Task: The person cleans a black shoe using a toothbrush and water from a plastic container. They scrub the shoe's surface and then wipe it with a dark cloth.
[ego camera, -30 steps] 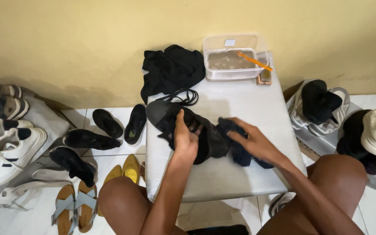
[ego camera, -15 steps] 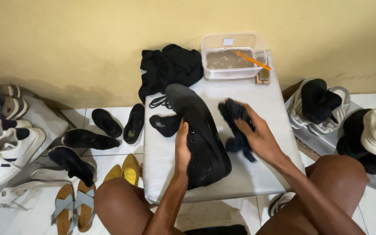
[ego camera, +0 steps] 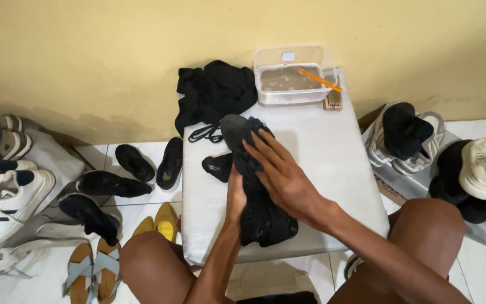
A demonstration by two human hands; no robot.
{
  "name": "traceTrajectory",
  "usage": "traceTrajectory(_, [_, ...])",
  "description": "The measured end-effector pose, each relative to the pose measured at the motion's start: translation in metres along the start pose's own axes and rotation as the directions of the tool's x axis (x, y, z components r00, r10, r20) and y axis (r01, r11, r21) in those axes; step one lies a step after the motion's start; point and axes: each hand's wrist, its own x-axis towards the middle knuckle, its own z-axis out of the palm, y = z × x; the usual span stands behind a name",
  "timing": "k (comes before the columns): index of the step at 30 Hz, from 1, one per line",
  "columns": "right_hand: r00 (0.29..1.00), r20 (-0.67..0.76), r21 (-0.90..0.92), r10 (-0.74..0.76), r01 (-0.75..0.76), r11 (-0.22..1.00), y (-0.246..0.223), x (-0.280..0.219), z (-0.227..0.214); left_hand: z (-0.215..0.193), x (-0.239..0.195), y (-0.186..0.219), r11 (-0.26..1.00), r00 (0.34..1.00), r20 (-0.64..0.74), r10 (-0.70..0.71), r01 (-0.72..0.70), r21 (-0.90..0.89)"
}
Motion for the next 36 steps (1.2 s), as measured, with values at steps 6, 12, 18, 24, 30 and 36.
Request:
traceTrajectory(6, [0.999,0.036,-0.055,-0.018,0.020,0.998,-0.004,-0.037,0.011,0.007,0.005,0.037,0.405,0.846,0.140,-0.515,0.384,-0.830])
traceTrajectory(12, [0.986,0.166,-0.027,-0.013,0.018,0.999,-0.013,-0.081,0.013,-0.016,0.000,0.040,-0.737,0.526,0.831,-0.180,0.487,-0.468])
traceTrajectory(18, [0.935,0.346,-0.126,-0.076,0.126,0.984,-0.027,-0.111,0.000,-0.011,0.010,0.045,-0.310,0.714,0.436,-0.548,0.311,-0.898])
traceTrajectory(24, [0.998,0.007,0.045,0.069,-0.069,0.997,0.014,-0.112,-0.010,-0.019,0.019,0.081,-0.280,0.491,0.373,-0.787,0.255,-0.925])
traceTrajectory(30, [0.960,-0.158,0.125,0.229,-0.211,0.969,0.035,-0.006,-0.010,-0.012,0.008,0.071,-0.490,0.720,0.439,-0.537,0.158,-0.858])
traceTrajectory(36, [0.993,0.113,-0.094,-0.021,0.032,0.995,-0.004,-0.026,0.035,0.008,-0.003,-0.007,-0.706,0.867,0.334,-0.371,-0.030,-0.707])
